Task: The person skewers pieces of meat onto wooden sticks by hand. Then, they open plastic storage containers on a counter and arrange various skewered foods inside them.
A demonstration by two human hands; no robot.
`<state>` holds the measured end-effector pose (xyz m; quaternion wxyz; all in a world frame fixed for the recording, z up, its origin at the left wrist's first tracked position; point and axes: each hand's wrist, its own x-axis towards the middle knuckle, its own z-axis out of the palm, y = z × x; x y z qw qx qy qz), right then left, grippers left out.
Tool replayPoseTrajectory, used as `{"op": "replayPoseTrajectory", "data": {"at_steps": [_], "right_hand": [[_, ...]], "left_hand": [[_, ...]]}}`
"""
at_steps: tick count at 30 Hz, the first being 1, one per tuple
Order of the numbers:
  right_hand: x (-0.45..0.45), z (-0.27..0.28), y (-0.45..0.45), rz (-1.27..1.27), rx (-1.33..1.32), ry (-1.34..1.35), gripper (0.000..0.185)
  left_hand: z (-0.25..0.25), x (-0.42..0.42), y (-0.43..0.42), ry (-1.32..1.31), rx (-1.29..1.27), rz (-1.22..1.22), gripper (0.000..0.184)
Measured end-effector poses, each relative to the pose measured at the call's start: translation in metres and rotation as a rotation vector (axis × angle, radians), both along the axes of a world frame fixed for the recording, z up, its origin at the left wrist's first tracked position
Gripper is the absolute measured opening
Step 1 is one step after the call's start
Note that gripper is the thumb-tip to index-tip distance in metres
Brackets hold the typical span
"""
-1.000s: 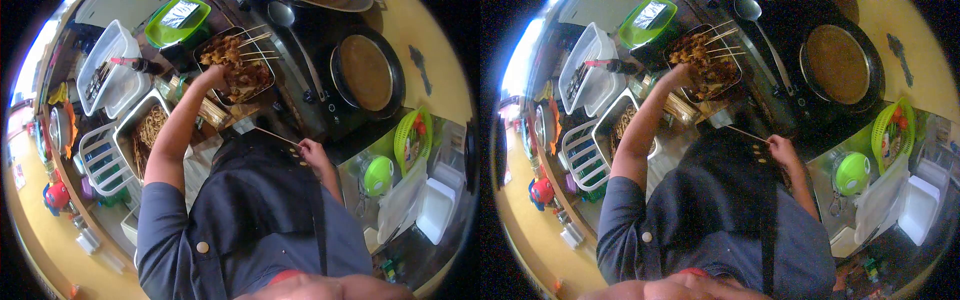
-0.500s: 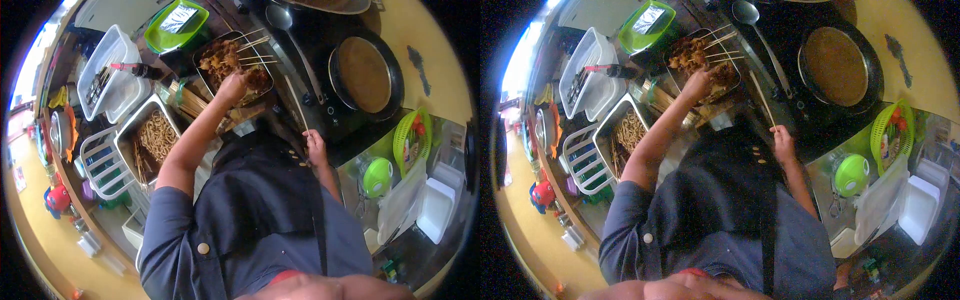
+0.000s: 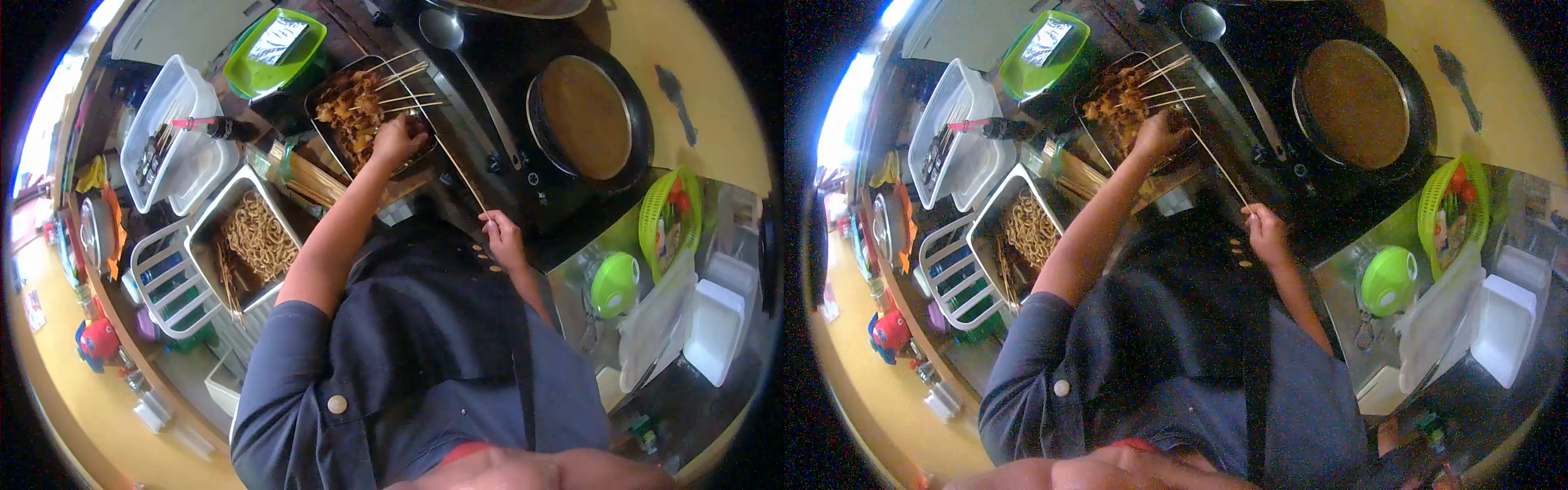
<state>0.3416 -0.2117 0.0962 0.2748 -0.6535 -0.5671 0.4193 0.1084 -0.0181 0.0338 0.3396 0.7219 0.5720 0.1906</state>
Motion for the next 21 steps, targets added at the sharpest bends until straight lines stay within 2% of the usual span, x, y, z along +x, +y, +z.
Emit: {"op": "replayPoseTrajectory", "data": {"at_steps": [2,5,9,12,17,19,20,21], "right_hand": [[0.002,-0.001,0.000,-0.001,-0.048,-0.001,0.017],[0.002,0.003,0.001,0.002,-0.048,0.002,0.016],[0.003,0.000,0.000,0.007,0.029,0.002,0.018],[0.002,0.002,0.000,0.012,-0.012,0.001,0.022],[-0.010,0.011,0.010,0.016,-0.015,-0.033,0.028],[-0.010,0.011,0.015,0.039,0.007,-0.042,0.030],[-0.011,0.012,0.017,0.050,0.016,-0.042,0.030],[-0.011,0.013,0.018,0.062,0.024,-0.042,0.031]], "left_hand": [[0.011,0.010,-0.004,0.200,-0.026,0.104,0.031],[0.007,0.031,-0.011,0.262,-0.053,0.258,0.030],[0.000,0.034,-0.017,0.135,0.001,0.393,0.029],[0.014,0.022,-0.023,0.020,-0.133,0.315,0.026],[-0.021,-0.005,-0.016,-0.289,-0.140,0.276,0.027],[-0.001,-0.013,-0.016,-0.337,-0.213,0.319,0.029],[0.034,-0.013,-0.019,-0.321,-0.385,0.350,0.028],[0.027,-0.018,-0.019,-0.268,-0.228,0.223,0.027]]}}
